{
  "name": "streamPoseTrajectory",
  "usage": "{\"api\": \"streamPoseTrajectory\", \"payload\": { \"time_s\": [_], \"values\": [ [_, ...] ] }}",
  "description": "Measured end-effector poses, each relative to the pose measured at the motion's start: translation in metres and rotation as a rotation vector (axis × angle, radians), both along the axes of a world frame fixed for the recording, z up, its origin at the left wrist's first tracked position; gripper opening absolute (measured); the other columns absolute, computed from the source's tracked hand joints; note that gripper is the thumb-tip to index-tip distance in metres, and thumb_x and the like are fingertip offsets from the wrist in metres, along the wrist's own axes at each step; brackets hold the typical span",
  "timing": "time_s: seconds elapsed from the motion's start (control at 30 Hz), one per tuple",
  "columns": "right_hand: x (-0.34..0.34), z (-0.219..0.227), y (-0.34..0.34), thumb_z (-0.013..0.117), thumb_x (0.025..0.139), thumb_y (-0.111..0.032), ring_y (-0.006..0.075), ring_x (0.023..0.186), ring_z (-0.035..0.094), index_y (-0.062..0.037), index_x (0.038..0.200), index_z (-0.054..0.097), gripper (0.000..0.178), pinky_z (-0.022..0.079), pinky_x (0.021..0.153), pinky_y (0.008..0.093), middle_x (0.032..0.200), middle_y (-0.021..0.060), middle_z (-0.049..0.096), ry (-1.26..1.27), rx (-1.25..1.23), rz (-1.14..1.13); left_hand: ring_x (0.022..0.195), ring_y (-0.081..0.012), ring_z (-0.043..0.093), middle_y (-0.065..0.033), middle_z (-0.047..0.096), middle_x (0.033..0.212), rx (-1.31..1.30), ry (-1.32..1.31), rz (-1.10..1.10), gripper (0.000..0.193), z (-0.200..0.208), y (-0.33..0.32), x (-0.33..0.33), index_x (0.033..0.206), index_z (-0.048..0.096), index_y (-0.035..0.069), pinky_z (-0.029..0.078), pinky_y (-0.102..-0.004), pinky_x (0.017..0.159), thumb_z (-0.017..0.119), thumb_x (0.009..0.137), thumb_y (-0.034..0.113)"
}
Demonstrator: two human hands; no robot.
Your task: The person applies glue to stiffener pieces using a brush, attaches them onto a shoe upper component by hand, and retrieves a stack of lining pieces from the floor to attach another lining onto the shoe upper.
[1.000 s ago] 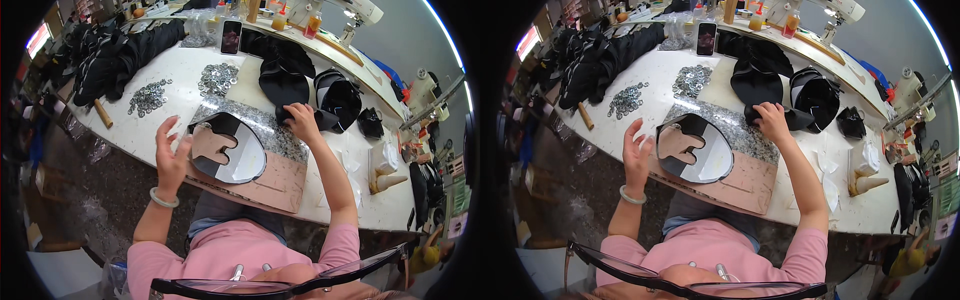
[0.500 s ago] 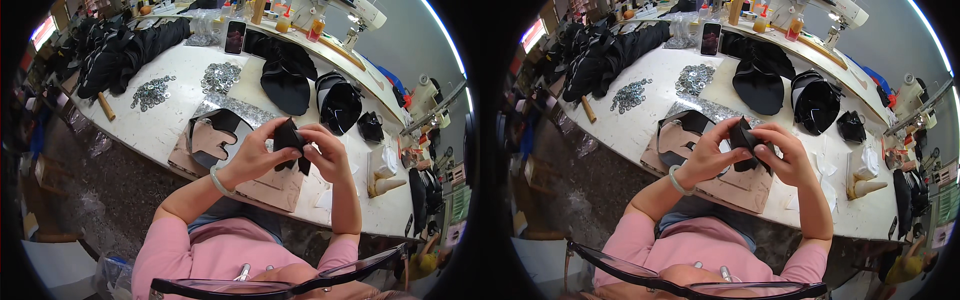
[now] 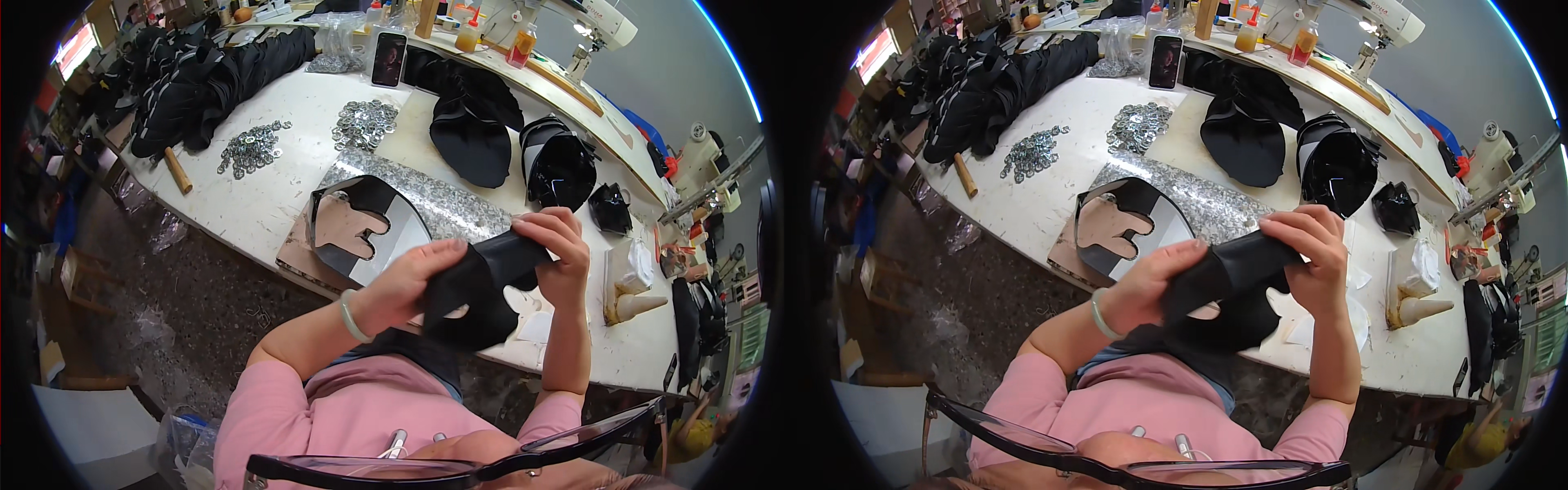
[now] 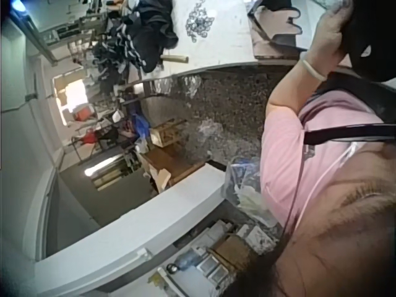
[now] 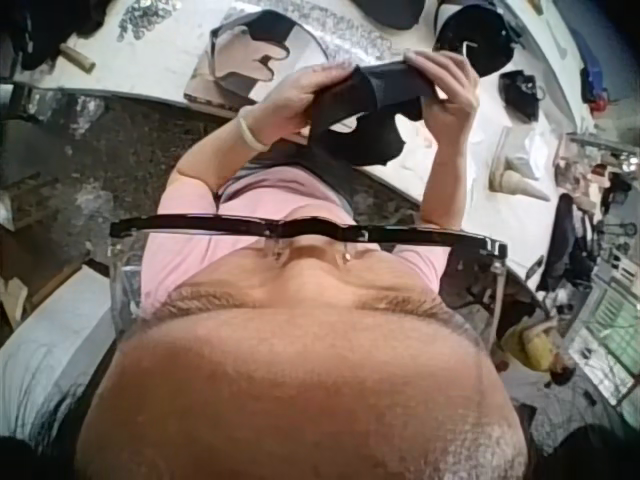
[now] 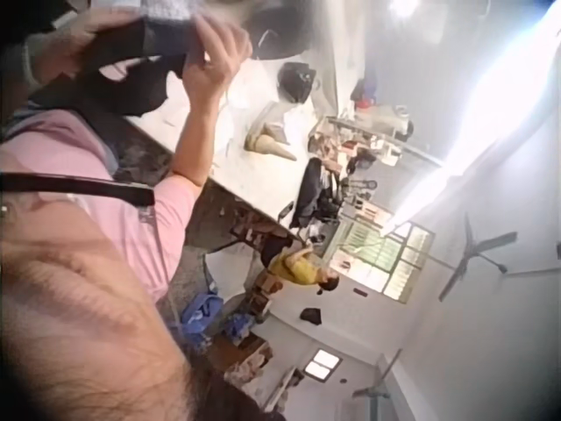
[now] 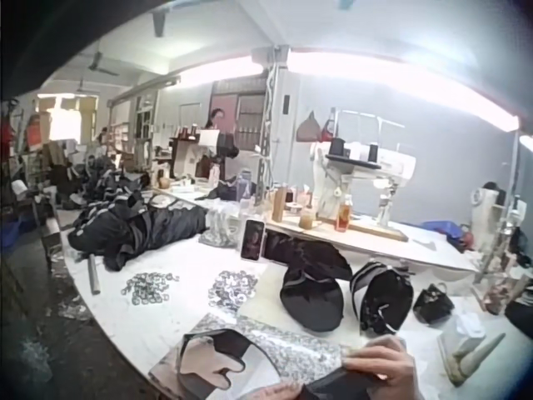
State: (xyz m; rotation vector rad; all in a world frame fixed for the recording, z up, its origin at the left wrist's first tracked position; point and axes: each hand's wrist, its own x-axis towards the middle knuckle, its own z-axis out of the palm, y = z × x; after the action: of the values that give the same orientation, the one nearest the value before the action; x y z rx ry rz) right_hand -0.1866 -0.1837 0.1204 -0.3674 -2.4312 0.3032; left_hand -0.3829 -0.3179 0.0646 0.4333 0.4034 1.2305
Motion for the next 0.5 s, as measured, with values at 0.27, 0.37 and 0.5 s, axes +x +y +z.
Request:
{"api": "streamPoseTrajectory", "payload": {
  "time_s": [0.27, 0.37, 0.5],
  "values": [
    [0.029, -0.015, -0.055, 0.071, 0.077, -0.008, 0.0137, 0.077, 0.062, 0.0014, 0.134, 0.045, 0.063, 0.048, 0.077, 0.0271, 0.083, 0.0071, 0.065, 0.302, -0.609, -0.264, 0.094, -0.0092, 0.060, -0.0003, 0.062, 0.104, 0.113, 0.020, 0.346, 0.022, -0.011, 0.023, 0.035, 0.112, 0.056, 0.010, 0.049, -0.0237, 0.082, 0.049, 0.098, 0.025],
    [0.019, -0.035, -0.077, 0.078, 0.076, -0.028, 0.0113, 0.078, 0.063, 0.0025, 0.140, 0.035, 0.083, 0.048, 0.074, 0.0245, 0.093, 0.0098, 0.068, 0.429, -0.784, -0.167, 0.087, -0.0055, 0.056, 0.0001, 0.061, 0.100, 0.163, 0.176, 0.341, 0.023, -0.018, 0.026, 0.054, 0.111, 0.057, 0.006, 0.047, -0.0218, 0.074, 0.055, 0.096, 0.022],
    [0.009, -0.047, -0.064, 0.078, 0.077, -0.027, 0.0092, 0.082, 0.059, 0.0048, 0.130, 0.050, 0.068, 0.048, 0.074, 0.0222, 0.123, 0.0132, 0.056, 0.457, -0.703, -0.253, 0.076, -0.0042, 0.054, 0.0023, 0.056, 0.089, 0.305, 0.378, 0.409, 0.023, -0.019, 0.019, 0.049, 0.104, 0.061, 0.002, 0.045, -0.0199, 0.065, 0.061, 0.092, 0.021]
  ]
}}
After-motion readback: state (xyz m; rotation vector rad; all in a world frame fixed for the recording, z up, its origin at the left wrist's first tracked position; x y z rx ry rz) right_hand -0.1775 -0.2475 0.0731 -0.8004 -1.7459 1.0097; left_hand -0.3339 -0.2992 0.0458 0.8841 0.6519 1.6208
